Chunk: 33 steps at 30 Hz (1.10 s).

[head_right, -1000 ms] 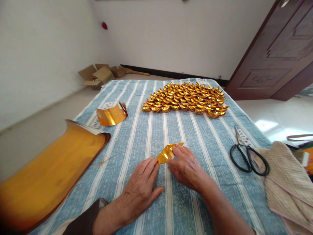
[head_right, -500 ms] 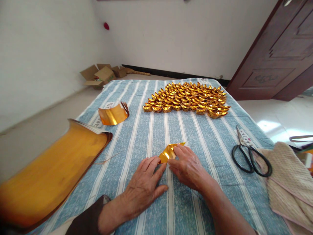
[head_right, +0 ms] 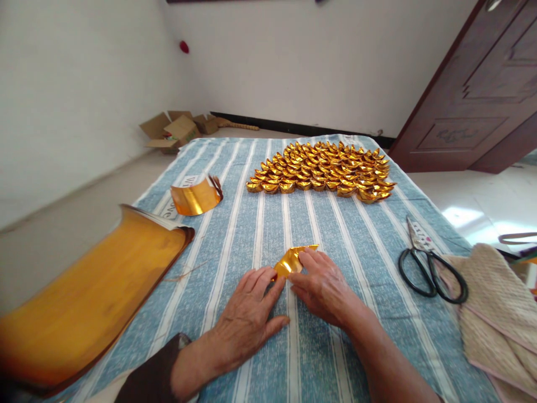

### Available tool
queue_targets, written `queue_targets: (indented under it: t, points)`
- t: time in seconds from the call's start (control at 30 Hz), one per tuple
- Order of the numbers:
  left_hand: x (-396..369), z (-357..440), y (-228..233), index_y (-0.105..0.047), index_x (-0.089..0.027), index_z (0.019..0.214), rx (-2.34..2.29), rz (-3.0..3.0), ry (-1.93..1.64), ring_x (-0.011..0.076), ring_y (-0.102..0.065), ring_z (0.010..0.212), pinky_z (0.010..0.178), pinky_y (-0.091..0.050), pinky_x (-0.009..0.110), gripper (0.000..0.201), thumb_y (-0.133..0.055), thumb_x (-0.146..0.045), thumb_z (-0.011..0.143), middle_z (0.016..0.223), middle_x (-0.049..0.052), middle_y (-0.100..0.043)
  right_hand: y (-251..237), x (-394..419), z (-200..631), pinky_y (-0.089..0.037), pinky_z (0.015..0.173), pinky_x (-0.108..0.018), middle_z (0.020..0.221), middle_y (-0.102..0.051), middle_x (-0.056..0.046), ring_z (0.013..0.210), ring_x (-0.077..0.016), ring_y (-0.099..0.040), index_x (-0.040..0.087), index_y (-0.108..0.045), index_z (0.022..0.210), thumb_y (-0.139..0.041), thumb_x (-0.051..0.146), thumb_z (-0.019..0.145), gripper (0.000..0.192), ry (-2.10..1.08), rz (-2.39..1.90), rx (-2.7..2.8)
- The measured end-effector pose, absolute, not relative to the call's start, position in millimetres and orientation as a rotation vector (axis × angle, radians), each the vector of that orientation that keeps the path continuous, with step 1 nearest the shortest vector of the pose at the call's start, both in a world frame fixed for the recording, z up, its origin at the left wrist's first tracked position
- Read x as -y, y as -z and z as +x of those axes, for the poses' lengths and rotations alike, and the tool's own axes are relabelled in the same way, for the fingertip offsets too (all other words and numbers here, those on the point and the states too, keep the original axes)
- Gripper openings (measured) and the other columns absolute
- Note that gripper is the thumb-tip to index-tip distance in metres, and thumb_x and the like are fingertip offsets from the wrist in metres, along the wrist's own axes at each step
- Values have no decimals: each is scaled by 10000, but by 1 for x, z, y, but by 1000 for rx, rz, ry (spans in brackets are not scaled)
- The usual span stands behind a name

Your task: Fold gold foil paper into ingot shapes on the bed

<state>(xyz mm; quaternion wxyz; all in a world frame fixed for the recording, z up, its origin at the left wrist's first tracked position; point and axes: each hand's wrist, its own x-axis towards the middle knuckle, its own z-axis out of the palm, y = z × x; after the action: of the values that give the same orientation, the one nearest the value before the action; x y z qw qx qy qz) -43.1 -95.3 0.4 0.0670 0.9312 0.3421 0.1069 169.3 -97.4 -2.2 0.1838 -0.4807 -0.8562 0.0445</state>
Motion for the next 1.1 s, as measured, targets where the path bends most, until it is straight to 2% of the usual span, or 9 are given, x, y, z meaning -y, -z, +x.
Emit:
queue_targets:
  t: [0.17,0.3,0.7,0.83,1.1]
  points:
    - [94,-43,0,-498,-127,1295,-1033,2801,-365,343,-479,1218,1033,-399,553,551,-534,-519,910,1271,174,-538,-2,98,170,-496,908,-460,1138,-587,-94,1113,-272,-543,268,-667,1035,-631,208,852,197,-130,-1336,2431]
    - [94,-42,0,-496,-125,1299,-1034,2805,-375,342,-487,1207,1024,-404,554,555,-514,-528,918,1261,173,-543,-3,99,169,-497,908,-459,1149,-583,-89,1118,-272,-539,281,-665,1053,-636,224,852,211,-128,-1335,2432]
    - [92,-44,-1,-523,-106,1261,-1019,2865,-299,365,-498,1243,1019,-407,570,512,-606,-450,891,1300,203,-557,-1,97,171,-510,887,-457,1109,-590,-105,1082,-276,-556,233,-685,948,-625,219,862,106,-125,-1339,2450]
    - [91,-46,-3,-531,-103,1246,-994,2878,-322,353,-530,1213,1004,-421,565,482,-584,-441,907,1270,191,-586,-3,97,171,-515,886,-454,1103,-593,-113,1091,-276,-559,211,-677,854,-589,212,885,92,-122,-1323,2440]
    - [88,-55,-1,-533,-96,1261,-938,2885,-410,330,-557,1207,996,-434,541,426,-526,-390,952,1278,180,-611,-3,97,172,-525,880,-459,1077,-599,-111,1076,-278,-569,210,-672,810,-579,190,879,118,-131,-1318,2411]
